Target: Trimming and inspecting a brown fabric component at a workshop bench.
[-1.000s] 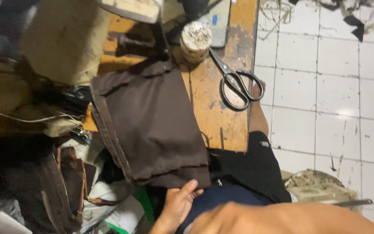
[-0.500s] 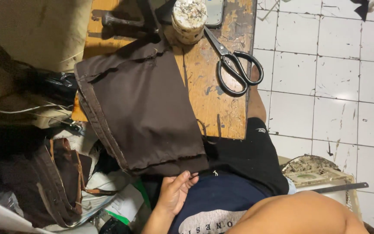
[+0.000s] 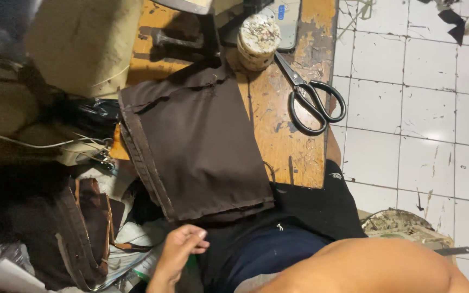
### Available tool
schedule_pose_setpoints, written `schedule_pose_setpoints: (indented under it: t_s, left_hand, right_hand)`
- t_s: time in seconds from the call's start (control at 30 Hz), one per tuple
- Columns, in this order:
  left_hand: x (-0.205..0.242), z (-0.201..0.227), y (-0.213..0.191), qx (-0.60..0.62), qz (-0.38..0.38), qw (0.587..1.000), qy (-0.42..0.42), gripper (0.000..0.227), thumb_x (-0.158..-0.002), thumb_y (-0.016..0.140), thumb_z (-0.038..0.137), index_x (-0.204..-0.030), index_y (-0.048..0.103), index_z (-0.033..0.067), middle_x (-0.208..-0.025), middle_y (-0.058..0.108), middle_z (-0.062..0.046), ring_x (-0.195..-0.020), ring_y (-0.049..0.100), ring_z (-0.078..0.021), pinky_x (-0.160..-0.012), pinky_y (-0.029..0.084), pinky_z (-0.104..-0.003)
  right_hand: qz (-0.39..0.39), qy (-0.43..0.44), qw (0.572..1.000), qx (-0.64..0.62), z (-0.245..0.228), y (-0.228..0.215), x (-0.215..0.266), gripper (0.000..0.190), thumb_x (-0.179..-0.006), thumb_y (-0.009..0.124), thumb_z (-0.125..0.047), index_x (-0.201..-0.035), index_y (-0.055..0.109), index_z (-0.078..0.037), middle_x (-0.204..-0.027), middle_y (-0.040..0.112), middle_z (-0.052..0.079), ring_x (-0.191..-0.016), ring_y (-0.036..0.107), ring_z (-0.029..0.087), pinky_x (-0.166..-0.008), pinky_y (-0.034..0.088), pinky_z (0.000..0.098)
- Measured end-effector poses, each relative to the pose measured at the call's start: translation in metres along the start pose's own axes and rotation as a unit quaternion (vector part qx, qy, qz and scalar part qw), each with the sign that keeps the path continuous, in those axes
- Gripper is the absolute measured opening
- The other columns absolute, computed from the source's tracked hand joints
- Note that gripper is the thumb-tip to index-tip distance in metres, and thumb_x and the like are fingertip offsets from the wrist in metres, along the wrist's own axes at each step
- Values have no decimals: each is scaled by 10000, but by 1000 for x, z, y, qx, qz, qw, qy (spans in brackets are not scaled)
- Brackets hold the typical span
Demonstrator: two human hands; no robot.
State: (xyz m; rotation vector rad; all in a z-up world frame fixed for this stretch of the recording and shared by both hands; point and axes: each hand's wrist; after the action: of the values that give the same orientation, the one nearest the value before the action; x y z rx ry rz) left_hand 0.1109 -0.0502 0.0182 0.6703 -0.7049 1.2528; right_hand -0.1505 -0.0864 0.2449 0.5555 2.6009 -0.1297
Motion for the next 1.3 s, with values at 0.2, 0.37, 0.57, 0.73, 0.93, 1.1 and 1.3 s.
schedule_pose_setpoints:
  t_s: [0.2, 0.37, 0.57, 0.73, 0.93, 1.1, 1.3]
  left_hand:
    - [-4, 40, -60, 8, 153, 968, 199, 260, -898, 777, 227, -742, 603, 113, -618, 604, -45, -576, 477, -120, -581, 358, -286]
    - [-44, 89, -49, 26, 191, 923, 334, 776, -866, 698, 205, -1536, 338, 51, -1647, 310, -226, -1563, 256, -305, -1252, 223, -406]
    - [-53, 126, -28, 147, 89, 959, 227, 449, -850, 709, 145, -1262, 614, -7, -1272, 713, -177, -1144, 662, -266, -1004, 527, -406]
    - [-60, 114, -30, 117, 99, 963, 223, 449, -797, 786, 183, -1181, 663, -14, -1193, 751, -174, -1072, 698, -277, -930, 573, -430]
    - [-49, 94, -33, 117, 94, 949, 277, 334, -823, 786, 126, -1118, 731, -21, -1077, 769, -116, -959, 688, -205, -863, 571, -368]
    - [-22, 77, -57, 143, 90, 941, 293, 357, -816, 773, 85, -1141, 716, -53, -1082, 766, -150, -944, 692, -227, -855, 575, -381]
    - [15, 39, -96, 144, 123, 931, 312, 398, -777, 793, 106, -1134, 708, -48, -1057, 765, -155, -917, 699, -242, -839, 572, -399]
  right_hand:
    - [158, 49, 930, 327, -65, -110, -63, 285, -941, 665, -323, -855, 586, -63, -755, 547, 63, -666, 524, 235, -627, 415, 350]
    - [339, 220, 603, 687, -30, -232, -52, 595, -879, 889, -283, -1338, 577, -67, -1232, 551, 166, -1053, 582, 387, -774, 507, 539]
    - [323, 372, 612, 619, -5, -290, -71, 1001, -791, 858, -433, -1555, 346, -36, -1426, 510, 221, -1299, 504, 425, -1021, 422, 526]
    - [308, 393, 610, 615, 3, -299, -84, 649, -724, 738, -231, -1309, 540, -31, -1151, 640, 208, -1021, 605, 432, -824, 490, 515]
    - [348, 340, 620, 615, 22, -314, -74, 478, -657, 768, -229, -1079, 637, -46, -1023, 633, 163, -889, 605, 367, -718, 487, 445]
    - [372, 306, 628, 611, 29, -317, -70, 516, -638, 757, -211, -1109, 641, -35, -1037, 635, 168, -896, 613, 377, -720, 491, 445]
    - [351, 252, 634, 642, 32, -318, -62, 530, -632, 769, -191, -1128, 672, -31, -1059, 662, 192, -932, 642, 411, -777, 513, 460]
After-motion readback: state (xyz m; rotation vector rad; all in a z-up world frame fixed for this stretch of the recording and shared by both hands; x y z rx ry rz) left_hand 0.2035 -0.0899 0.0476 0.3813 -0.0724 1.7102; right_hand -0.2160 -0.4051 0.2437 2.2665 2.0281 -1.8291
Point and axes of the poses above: each hand's wrist, its own x-axis away from the middle knuckle, its own y-axis out of the palm, z = x × y
